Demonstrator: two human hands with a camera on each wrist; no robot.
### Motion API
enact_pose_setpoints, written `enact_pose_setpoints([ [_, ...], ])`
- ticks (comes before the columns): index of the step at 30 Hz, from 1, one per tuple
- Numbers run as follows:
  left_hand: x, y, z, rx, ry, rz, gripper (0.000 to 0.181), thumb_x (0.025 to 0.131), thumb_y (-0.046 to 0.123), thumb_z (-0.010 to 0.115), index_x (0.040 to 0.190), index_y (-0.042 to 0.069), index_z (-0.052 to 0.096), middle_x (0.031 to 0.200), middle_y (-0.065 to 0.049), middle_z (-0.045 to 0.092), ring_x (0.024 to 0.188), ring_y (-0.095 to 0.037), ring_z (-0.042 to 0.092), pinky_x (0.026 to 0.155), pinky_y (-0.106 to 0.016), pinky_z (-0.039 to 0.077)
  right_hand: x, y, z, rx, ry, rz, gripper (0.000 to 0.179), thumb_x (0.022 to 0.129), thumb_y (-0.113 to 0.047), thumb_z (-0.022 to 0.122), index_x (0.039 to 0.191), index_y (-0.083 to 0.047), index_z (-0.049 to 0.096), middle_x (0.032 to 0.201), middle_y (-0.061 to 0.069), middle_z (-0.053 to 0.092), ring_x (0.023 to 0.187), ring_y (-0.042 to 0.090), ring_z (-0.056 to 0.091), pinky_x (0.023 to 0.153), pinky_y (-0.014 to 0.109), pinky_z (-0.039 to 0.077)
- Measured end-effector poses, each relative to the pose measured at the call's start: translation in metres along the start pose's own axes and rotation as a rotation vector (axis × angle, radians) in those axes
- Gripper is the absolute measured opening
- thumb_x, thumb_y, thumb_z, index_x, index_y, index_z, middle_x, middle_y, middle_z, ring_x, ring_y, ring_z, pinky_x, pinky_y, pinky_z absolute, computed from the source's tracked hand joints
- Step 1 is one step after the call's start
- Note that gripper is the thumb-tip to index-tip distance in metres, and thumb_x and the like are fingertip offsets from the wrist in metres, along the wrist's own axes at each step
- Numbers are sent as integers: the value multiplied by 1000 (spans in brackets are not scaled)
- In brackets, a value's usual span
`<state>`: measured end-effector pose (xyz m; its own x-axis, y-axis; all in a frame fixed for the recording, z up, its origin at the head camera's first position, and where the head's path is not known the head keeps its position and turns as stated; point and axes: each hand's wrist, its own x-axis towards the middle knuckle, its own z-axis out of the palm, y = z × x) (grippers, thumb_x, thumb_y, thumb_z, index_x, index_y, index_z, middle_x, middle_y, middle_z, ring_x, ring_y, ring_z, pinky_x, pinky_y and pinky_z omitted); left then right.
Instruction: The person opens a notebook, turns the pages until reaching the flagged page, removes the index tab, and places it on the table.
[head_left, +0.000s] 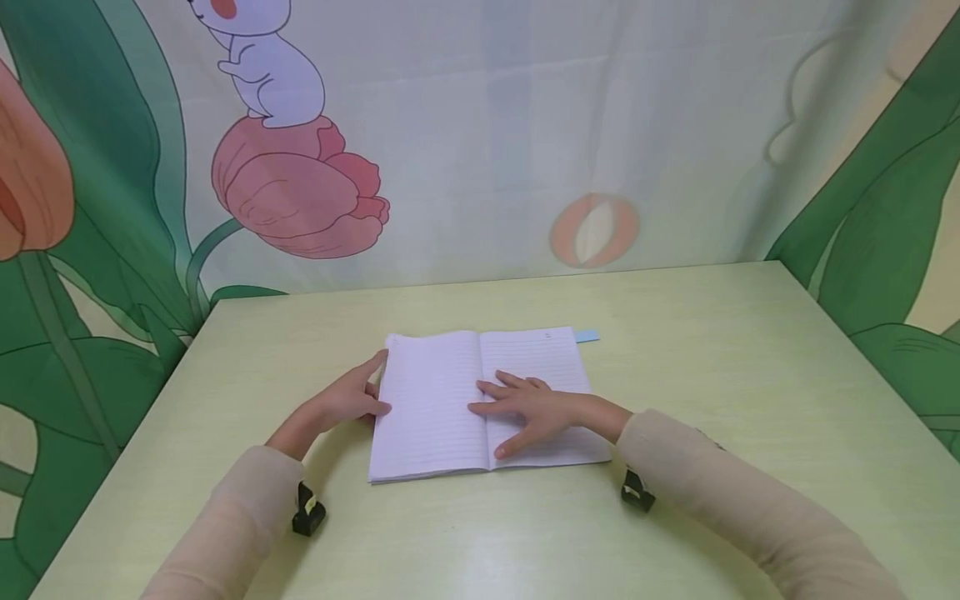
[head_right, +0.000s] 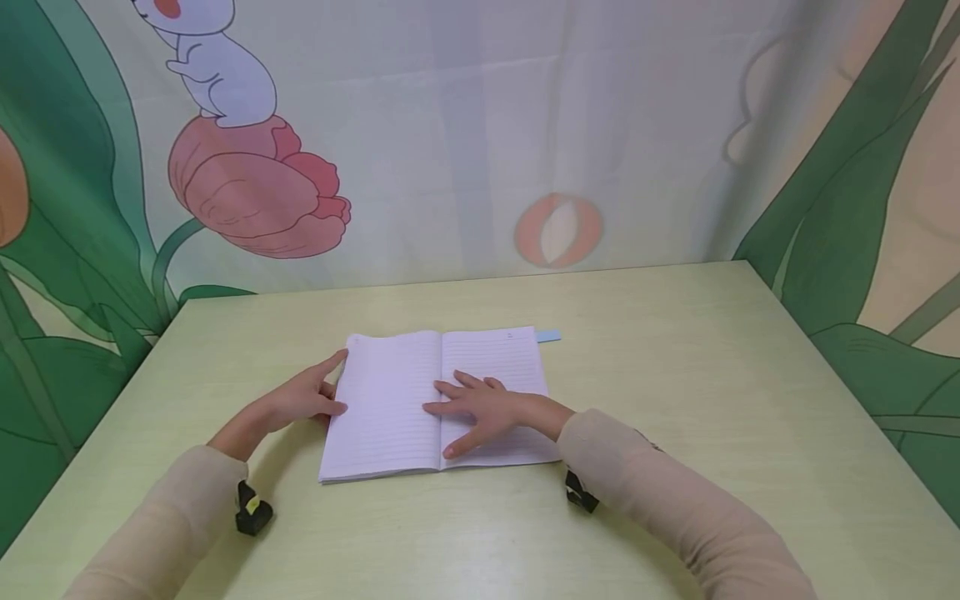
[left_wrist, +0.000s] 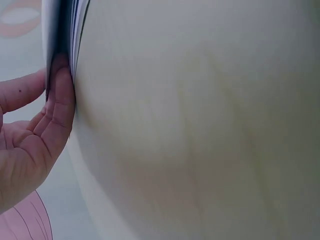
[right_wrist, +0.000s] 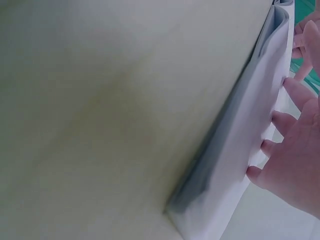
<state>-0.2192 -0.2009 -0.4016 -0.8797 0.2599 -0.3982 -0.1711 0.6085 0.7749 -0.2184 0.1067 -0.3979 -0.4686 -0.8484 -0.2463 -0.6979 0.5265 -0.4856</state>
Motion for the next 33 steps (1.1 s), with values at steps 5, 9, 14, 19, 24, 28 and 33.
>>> enact_pose_setpoints([
  [5,2,-1,2,23,0,25,87,83,-4,60,147,12,5,83,-16,57,67,-20,56,63,-31,49,-4,5,0,-4,24,-8,71,84,-46,60,143,-16,32,150,13,13,136,34,-1,101,60,8],
  [9,3,0,3,36,-14,46,82,83,-3,60,147,8,10,82,-15,59,67,-19,56,63,-31,49,-10,12,-1,-13,40,8,71,84,-44,60,142,-13,33,150,14,13,136,34,3,100,61,10],
  [14,3,-1,3,51,-5,38,81,83,-3,60,146,7,11,81,-14,59,66,-19,56,62,-31,49,-17,22,-6,-13,40,52,74,83,-42,61,143,-10,30,149,16,12,136,36,3,99,63,9],
  [19,2,-2,2,52,0,33,80,83,-4,60,146,7,12,81,-14,59,65,-19,56,61,-31,49,-24,35,-14,-33,50,146,77,83,-41,62,144,-9,27,149,19,11,135,39,3,97,65,8],
  [24,3,-2,2,43,1,31,80,83,-4,60,146,8,12,78,-14,58,64,-19,56,61,-31,49,-27,48,-20,-69,78,248,78,83,-41,61,144,-7,25,148,20,11,135,39,4,96,66,10],
  [28,3,-2,1,42,2,33,80,83,-4,60,146,7,13,78,-14,58,64,-19,56,61,-31,49,-27,56,-24,-92,99,294,81,83,-43,61,143,-3,24,148,22,11,134,41,5,95,67,12],
  [33,2,-2,1,34,-3,41,80,83,-5,60,146,7,12,78,-14,58,64,-19,56,61,-31,49,-26,67,-30,-106,118,376,88,81,-50,60,144,-3,20,148,22,9,134,41,4,96,66,11],
])
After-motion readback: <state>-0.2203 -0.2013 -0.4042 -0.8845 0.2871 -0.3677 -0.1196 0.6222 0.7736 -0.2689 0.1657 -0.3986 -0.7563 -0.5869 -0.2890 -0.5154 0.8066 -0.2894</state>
